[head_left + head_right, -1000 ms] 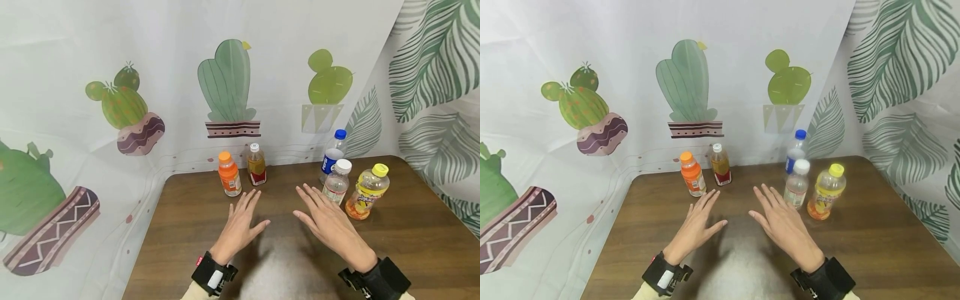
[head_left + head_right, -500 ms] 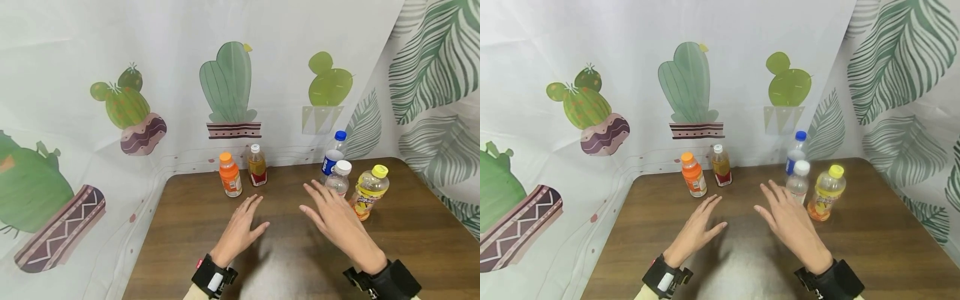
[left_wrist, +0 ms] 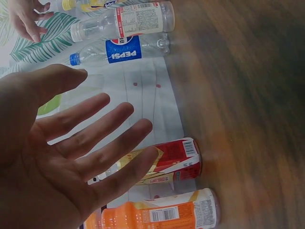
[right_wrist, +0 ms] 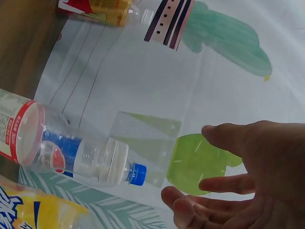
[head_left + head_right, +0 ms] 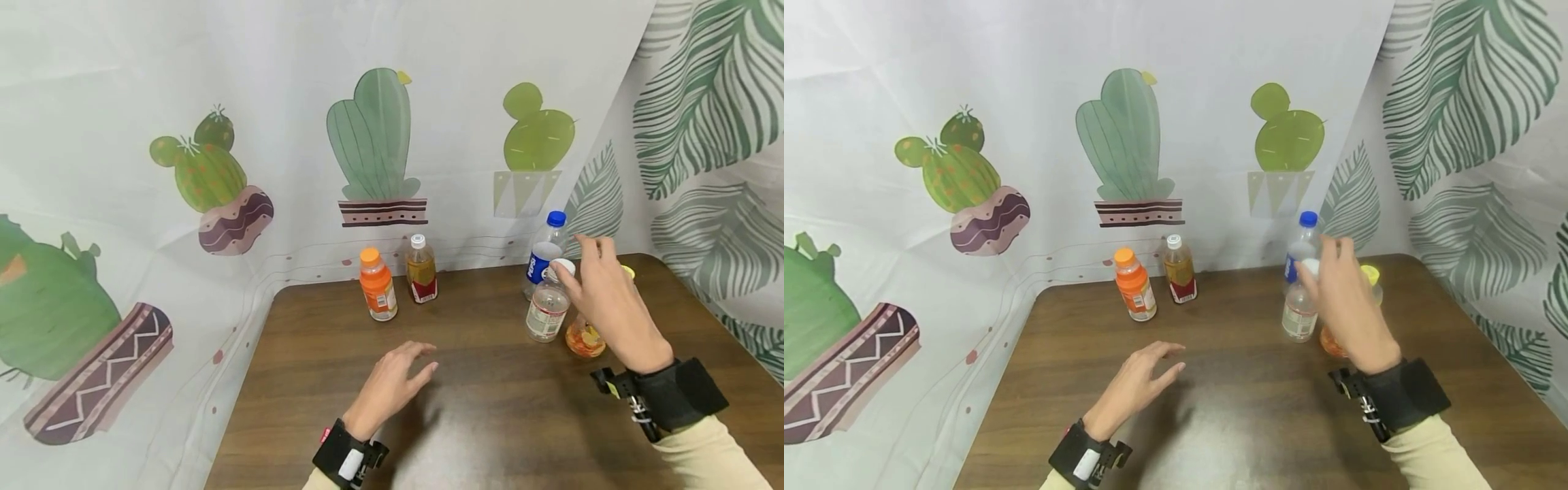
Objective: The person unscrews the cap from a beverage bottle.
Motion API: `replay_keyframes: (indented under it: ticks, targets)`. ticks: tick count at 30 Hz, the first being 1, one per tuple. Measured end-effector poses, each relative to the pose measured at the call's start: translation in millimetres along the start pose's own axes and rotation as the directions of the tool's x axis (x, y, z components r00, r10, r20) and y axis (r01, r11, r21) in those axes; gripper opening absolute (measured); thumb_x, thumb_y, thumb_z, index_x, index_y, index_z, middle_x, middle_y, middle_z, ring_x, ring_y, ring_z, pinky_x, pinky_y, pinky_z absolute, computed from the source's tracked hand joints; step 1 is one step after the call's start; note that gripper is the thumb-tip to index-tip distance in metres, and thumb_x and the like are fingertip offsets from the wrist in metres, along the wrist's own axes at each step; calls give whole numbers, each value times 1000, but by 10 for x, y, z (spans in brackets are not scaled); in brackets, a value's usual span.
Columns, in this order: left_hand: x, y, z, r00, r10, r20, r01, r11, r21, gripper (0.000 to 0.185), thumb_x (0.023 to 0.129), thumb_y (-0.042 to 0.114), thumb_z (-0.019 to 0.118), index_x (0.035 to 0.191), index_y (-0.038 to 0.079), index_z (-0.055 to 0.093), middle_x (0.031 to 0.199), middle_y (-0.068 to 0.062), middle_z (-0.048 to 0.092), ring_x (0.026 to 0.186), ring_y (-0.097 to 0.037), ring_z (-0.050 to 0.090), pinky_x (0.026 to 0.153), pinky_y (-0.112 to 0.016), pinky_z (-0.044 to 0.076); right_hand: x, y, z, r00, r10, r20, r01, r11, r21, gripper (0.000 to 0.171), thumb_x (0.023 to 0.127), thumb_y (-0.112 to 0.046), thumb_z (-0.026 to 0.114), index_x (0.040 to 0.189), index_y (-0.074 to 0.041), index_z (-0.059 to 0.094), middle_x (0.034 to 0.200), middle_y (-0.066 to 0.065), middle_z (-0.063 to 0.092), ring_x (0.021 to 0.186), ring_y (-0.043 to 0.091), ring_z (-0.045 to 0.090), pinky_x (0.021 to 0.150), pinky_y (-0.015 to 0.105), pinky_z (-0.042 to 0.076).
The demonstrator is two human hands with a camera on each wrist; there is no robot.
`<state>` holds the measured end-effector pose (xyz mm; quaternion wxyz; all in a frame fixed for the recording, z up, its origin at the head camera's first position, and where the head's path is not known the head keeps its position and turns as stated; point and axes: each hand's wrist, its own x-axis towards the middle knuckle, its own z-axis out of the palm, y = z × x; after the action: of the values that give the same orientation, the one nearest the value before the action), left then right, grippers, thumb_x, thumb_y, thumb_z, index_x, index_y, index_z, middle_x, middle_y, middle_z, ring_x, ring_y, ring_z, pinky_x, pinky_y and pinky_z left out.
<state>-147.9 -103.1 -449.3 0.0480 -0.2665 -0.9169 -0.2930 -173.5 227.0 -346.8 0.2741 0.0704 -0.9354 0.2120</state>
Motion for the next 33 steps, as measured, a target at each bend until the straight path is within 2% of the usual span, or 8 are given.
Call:
replay_keyframes:
  ticks: [4, 8, 13, 19, 24, 29, 31, 33]
  targets:
    - [-39, -18, 30, 999, -17, 38, 17, 1000, 0, 28, 99, 29, 62, 122, 14, 66, 117, -3, 69, 108, -19, 67, 92, -36, 55, 84, 75, 44, 995, 45, 86, -43, 999, -30, 63, 98, -23, 62, 135, 22, 37, 120, 42, 41, 81, 55, 56, 68, 65, 50]
    - [-52, -39, 43, 998, -24, 59, 23, 1000, 19, 28, 98, 29, 62, 122, 15, 67, 118, -1, 69, 108, -17, 66, 90, -35, 55, 120, 116, 128, 986, 56, 156, -49, 998, -47, 64, 98, -24, 63, 130, 25, 38, 115, 41, 42, 76, 53, 57, 64, 63, 51]
    - [-44, -56, 51, 997, -29, 75, 27, 999, 25, 28, 98, 27, 63, 122, 14, 67, 119, -2, 68, 109, -19, 66, 90, -36, 56, 148, 155, 228, 984, 42, 172, -34, 998, -51, 55, 99, -24, 62, 116, 24, 42, 100, 37, 43, 65, 47, 54, 55, 60, 49]
    - [-68, -77, 74, 995, -39, 89, 35, 999, 41, 29, 98, 28, 63, 123, 14, 66, 121, -1, 67, 111, -18, 65, 91, -36, 55, 146, 206, 322, 979, 85, 186, -76, 996, -56, 51, 99, -23, 61, 113, 22, 42, 94, 34, 42, 63, 49, 53, 52, 59, 48]
    - [-84, -103, 94, 995, -42, 93, 39, 998, 40, 30, 99, 30, 62, 123, 13, 67, 121, -1, 68, 110, -18, 65, 91, -36, 55, 109, 246, 160, 989, 104, 107, -97, 993, -74, 52, 99, -23, 61, 116, 22, 42, 99, 38, 42, 63, 55, 52, 52, 63, 46]
    - [-76, -128, 73, 995, -47, 91, 44, 998, 36, 29, 98, 29, 62, 122, 13, 67, 119, -1, 68, 109, -18, 65, 90, -36, 56, 85, 338, -132, 988, 153, 1, -152, 982, -110, 51, 98, -25, 61, 124, 18, 47, 111, 42, 42, 80, 63, 49, 58, 69, 41]
    - [-70, -139, 63, 994, -53, 92, 51, 998, 32, 29, 98, 29, 62, 122, 13, 67, 119, -2, 68, 109, -18, 65, 90, -36, 55, 77, 381, -206, 985, 172, -12, -172, 976, -136, 49, 97, -26, 63, 118, 17, 50, 108, 42, 42, 84, 64, 46, 56, 70, 39]
    - [-66, -150, 59, 994, -60, 96, 57, 998, 31, 29, 99, 29, 62, 123, 13, 67, 120, -1, 68, 110, -17, 65, 90, -36, 55, 63, 428, -246, 981, 191, 20, -185, 967, -173, 52, 97, -31, 64, 109, 18, 49, 99, 42, 42, 78, 62, 46, 50, 67, 37]
